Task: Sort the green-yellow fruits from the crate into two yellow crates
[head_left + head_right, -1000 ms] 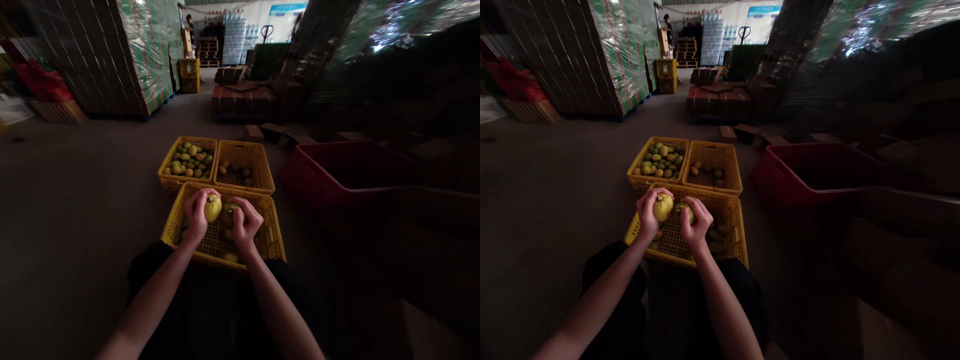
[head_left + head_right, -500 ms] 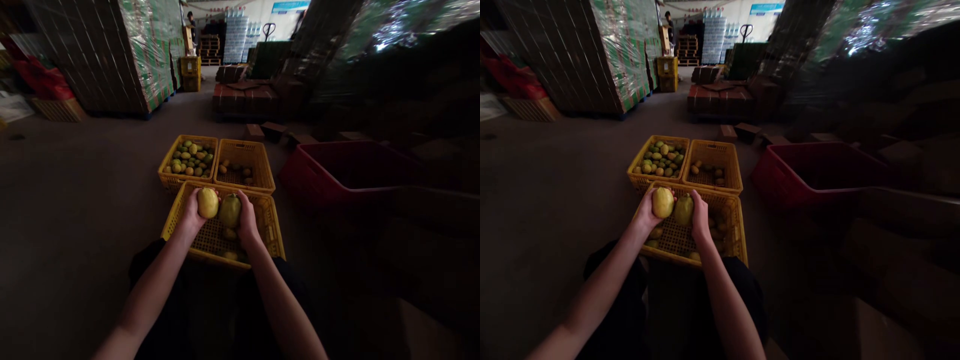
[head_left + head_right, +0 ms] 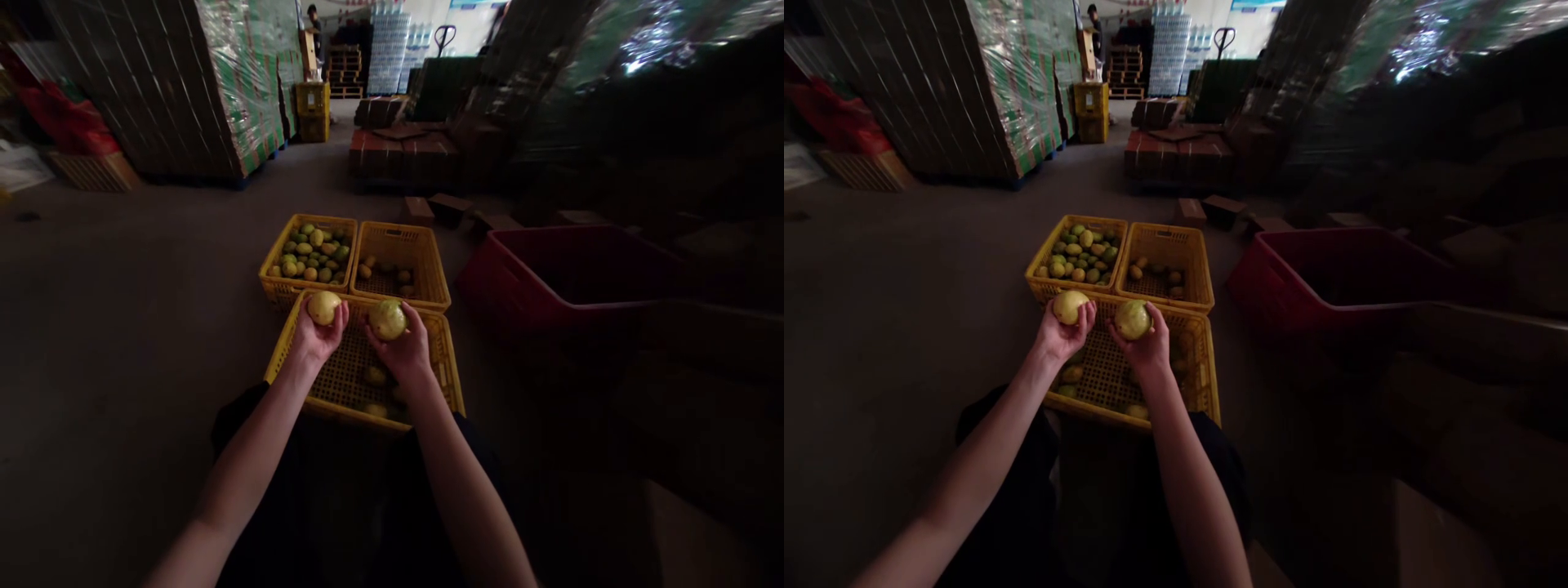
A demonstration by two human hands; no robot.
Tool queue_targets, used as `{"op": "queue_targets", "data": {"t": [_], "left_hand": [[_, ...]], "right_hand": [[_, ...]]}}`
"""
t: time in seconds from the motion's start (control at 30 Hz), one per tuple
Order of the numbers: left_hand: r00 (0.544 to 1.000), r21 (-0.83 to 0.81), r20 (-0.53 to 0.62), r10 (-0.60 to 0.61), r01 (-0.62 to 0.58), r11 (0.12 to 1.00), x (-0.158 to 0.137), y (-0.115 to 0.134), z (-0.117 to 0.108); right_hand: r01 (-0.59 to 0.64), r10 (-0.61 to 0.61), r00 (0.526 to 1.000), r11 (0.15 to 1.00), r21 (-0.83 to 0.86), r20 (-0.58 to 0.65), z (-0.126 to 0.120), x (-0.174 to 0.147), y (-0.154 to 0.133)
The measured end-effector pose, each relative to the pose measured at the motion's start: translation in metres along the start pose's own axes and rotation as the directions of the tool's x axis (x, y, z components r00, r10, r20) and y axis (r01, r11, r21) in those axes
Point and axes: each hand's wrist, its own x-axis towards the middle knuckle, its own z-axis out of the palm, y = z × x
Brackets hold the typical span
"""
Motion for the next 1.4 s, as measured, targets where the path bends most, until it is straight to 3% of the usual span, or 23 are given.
{"op": "queue_targets", "data": {"t": [0.1,0.2,0.37,0.53,0.7,0.87,1.03,1.17,1.27,1.4], "left_hand": [[0.990,-0.032,0.080,-0.118,0.121,0.992,-0.002,0.001,-0.002],[0.988,0.006,0.092,-0.125,0.125,0.992,-0.003,0.001,-0.004],[0.986,0.203,0.166,-0.027,-0.007,0.979,-0.007,-0.004,0.001],[0.961,0.323,0.255,0.104,-0.186,0.928,-0.016,-0.006,0.010],[0.948,0.327,0.314,0.054,-0.162,0.931,-0.018,-0.006,0.008],[0.950,0.321,0.313,-0.001,-0.105,0.941,-0.019,-0.003,0.006],[0.947,0.326,0.321,0.012,-0.122,0.937,-0.018,0.002,0.004],[0.913,0.303,0.409,0.002,-0.138,0.943,-0.013,0.001,0.001],[0.888,0.304,0.460,-0.014,-0.143,0.942,-0.011,0.000,0.001],[0.913,0.378,0.409,0.007,-0.176,0.909,-0.011,0.001,0.004]], "right_hand": [[-0.001,0.001,1.000,1.000,-0.009,-0.027,-0.002,0.005,0.003],[0.002,-0.002,0.999,1.000,-0.016,-0.047,-0.003,0.009,0.007],[0.086,-0.087,0.995,0.996,-0.036,-0.039,-0.003,0.009,0.009],[0.163,-0.152,0.979,0.984,-0.073,0.136,-0.005,0.008,0.000],[0.274,-0.252,0.946,0.958,-0.090,0.202,-0.007,0.003,-0.010],[0.214,-0.214,0.950,0.977,0.026,0.226,-0.007,-0.002,-0.010],[0.183,-0.194,0.978,0.975,0.124,0.080,-0.001,-0.005,-0.006],[0.223,-0.226,0.974,0.966,0.133,0.013,0.004,-0.009,-0.006],[0.148,-0.150,0.988,0.985,0.087,0.022,0.005,-0.011,-0.007],[0.094,-0.097,0.994,0.993,0.065,0.041,0.001,-0.006,-0.008]]}}
